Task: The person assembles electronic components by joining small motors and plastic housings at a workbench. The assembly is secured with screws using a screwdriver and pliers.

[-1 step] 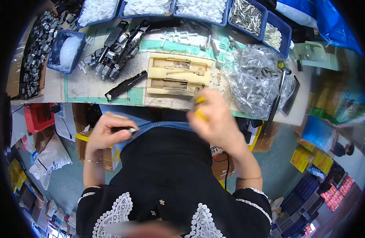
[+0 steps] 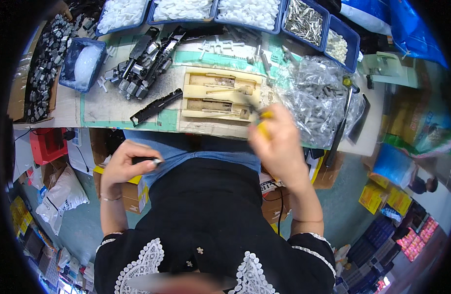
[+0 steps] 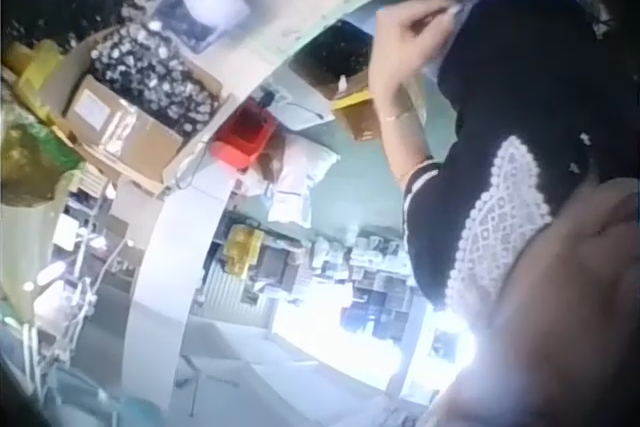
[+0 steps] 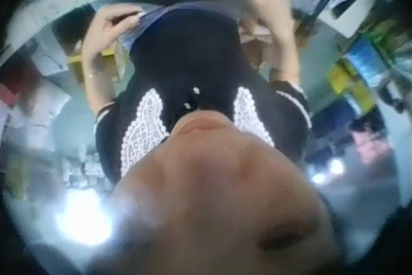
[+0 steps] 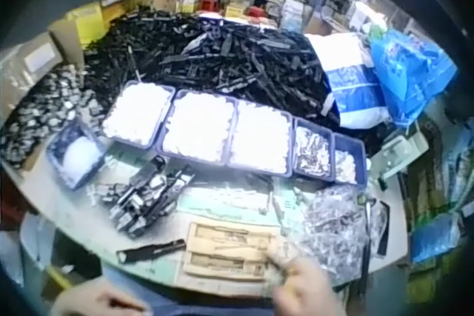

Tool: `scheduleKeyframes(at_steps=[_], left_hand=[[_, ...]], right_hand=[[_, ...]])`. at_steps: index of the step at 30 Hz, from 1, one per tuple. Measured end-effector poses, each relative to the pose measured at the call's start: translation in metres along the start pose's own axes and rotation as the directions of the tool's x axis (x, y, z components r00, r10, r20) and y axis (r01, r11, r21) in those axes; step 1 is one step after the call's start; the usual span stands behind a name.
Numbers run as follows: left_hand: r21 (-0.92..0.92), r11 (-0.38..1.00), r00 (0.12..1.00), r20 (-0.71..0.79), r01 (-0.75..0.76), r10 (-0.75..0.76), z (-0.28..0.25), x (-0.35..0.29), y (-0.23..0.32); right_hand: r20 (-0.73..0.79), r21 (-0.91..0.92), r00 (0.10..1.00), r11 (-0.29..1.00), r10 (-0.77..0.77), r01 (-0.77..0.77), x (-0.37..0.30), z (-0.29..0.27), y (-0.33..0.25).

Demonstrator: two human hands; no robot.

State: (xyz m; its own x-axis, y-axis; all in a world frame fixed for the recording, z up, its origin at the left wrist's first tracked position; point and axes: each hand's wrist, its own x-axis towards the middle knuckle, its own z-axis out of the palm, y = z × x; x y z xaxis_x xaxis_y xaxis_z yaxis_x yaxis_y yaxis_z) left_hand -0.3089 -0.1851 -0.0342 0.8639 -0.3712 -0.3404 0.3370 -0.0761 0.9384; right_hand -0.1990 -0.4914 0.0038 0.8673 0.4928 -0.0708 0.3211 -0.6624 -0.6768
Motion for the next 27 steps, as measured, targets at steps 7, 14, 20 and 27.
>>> scheduleKeyframes(at_steps=[7,14,20,27], left_hand=[[0.842,0.316,0.893,-0.447,0.438,-0.048,-0.037,-0.052,-0.043],[0.913,0.387,0.816,-0.321,0.131,0.481,0.004,0.019,0.022],[0.942,0.336,0.781,-0.196,-0.018,0.592,-0.005,0.039,0.010],[0.974,0.217,0.629,-0.207,0.062,0.749,-0.036,0.070,0.047]], right_hand=[[-0.229,-0.699,0.973,0.699,-0.013,-0.155,0.002,-0.021,0.038],[-0.075,-0.438,0.881,0.809,-0.468,0.392,0.077,0.001,-0.011],[-0.003,-0.469,0.851,0.752,-0.526,0.463,0.140,0.034,-0.023],[-0.362,-0.401,0.781,0.841,-0.509,0.362,0.206,-0.022,-0.009]])
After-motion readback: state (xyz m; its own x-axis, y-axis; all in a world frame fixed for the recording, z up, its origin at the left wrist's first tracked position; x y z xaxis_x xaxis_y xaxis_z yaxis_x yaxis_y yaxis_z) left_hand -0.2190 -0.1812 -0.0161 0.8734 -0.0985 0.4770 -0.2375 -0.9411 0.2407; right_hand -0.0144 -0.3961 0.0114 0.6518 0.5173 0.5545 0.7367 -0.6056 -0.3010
